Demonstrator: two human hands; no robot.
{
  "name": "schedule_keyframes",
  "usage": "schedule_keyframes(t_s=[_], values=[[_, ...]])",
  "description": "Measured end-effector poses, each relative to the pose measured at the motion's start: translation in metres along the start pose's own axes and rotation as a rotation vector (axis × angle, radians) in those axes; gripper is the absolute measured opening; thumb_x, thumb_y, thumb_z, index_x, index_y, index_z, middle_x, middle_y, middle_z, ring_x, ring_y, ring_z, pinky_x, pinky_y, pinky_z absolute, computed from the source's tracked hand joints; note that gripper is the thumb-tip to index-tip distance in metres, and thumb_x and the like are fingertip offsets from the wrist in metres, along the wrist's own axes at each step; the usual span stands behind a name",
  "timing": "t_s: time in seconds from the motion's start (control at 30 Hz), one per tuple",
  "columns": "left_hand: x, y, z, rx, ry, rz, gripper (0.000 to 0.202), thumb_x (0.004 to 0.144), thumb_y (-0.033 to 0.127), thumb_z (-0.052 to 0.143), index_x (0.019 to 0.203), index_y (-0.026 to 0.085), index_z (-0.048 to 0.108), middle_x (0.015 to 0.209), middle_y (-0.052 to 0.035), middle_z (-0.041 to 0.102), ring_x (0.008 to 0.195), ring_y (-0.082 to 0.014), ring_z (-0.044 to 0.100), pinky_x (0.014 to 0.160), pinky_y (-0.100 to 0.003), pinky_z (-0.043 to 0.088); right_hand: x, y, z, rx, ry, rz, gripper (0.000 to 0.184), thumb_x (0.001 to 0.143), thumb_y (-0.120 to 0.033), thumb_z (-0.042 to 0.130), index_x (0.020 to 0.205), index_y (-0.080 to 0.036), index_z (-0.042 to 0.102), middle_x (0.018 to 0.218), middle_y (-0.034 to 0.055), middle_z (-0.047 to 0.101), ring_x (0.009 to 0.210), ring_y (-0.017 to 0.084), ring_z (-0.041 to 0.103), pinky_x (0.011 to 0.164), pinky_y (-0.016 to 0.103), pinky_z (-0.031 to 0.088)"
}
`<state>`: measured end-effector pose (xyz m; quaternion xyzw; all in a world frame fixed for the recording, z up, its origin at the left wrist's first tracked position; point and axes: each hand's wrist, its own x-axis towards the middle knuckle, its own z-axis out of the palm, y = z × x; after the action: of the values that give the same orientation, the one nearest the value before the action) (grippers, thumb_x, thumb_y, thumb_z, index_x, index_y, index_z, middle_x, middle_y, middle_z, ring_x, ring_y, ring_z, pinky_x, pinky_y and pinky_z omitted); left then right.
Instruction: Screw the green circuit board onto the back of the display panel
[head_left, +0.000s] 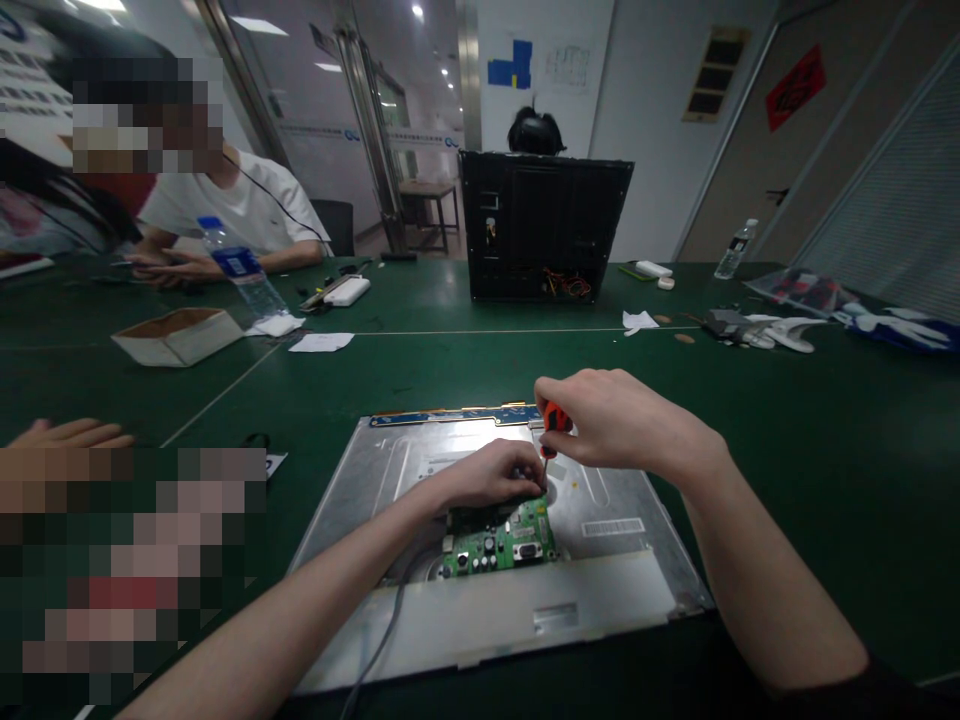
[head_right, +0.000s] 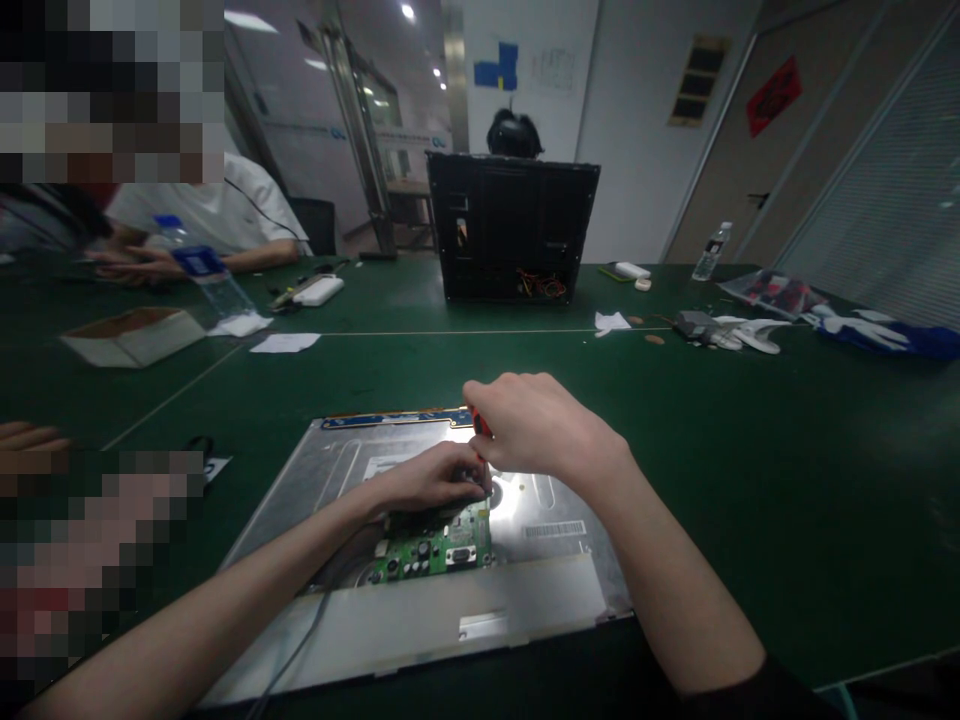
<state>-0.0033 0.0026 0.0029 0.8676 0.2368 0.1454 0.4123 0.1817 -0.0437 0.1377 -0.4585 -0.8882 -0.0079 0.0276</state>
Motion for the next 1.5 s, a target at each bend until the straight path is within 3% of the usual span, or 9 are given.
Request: schedule_keyframes(t_s=[0.83, 1.1, 1.33, 1.5], values=[[-0.002, 0.004, -0.004, 0.014, 0.012, -0.032, 0.009, 0.080, 0.008, 0.066, 0.082, 0.016, 0.069, 0.079, -0.0003, 0.067, 0.076, -0.0164, 0.062, 0.070, -0.024, 0.046, -0.001, 0.001, -0.004, 0.014, 0.002, 0.000, 0.017, 0.085, -0.032, 0.062, 0.095, -0.019, 0.056, 0.080, 0.0029, 0.066, 0.066, 0.016, 0.056, 0.052, 0.027, 0.027], [-0.002, 0.010, -0.006, 0.034, 0.029, -0.056, 0.007, 0.081, 0.011, 0.065, 0.084, 0.016, 0.070, 0.083, -0.0016, 0.069, 0.079, -0.0167, 0.063, 0.074, -0.024, 0.047, -0.015, 0.012, -0.018, 0.038, 0.062, 0.109, 0.019, 0.084, -0.035, 0.065, 0.096, -0.022, 0.057, 0.077, 0.0006, 0.064, 0.065, 0.016, 0.056, 0.052, 0.026, 0.029], [-0.008, 0.012, -0.040, 0.119, 0.182, -0.167, 0.012, 0.089, 0.019, 0.055, 0.093, 0.015, 0.067, 0.097, -0.0064, 0.071, 0.090, -0.0193, 0.064, 0.082, -0.029, 0.049, -0.020, 0.018, -0.024, 0.061, 0.089, 0.131, 0.017, 0.084, -0.034, 0.065, 0.092, -0.021, 0.057, 0.074, 0.0000, 0.062, 0.062, 0.014, 0.054, 0.051, 0.025, 0.028], [-0.025, 0.008, -0.065, 0.275, 0.192, -0.325, 0.017, 0.086, 0.027, 0.059, 0.089, 0.014, 0.069, 0.089, -0.0074, 0.071, 0.080, -0.0204, 0.063, 0.069, -0.026, 0.045, -0.023, 0.020, -0.025, 0.083, 0.093, 0.133, 0.016, 0.083, -0.033, 0.065, 0.090, -0.022, 0.057, 0.072, -0.0007, 0.061, 0.063, 0.014, 0.054, 0.051, 0.025, 0.030]])
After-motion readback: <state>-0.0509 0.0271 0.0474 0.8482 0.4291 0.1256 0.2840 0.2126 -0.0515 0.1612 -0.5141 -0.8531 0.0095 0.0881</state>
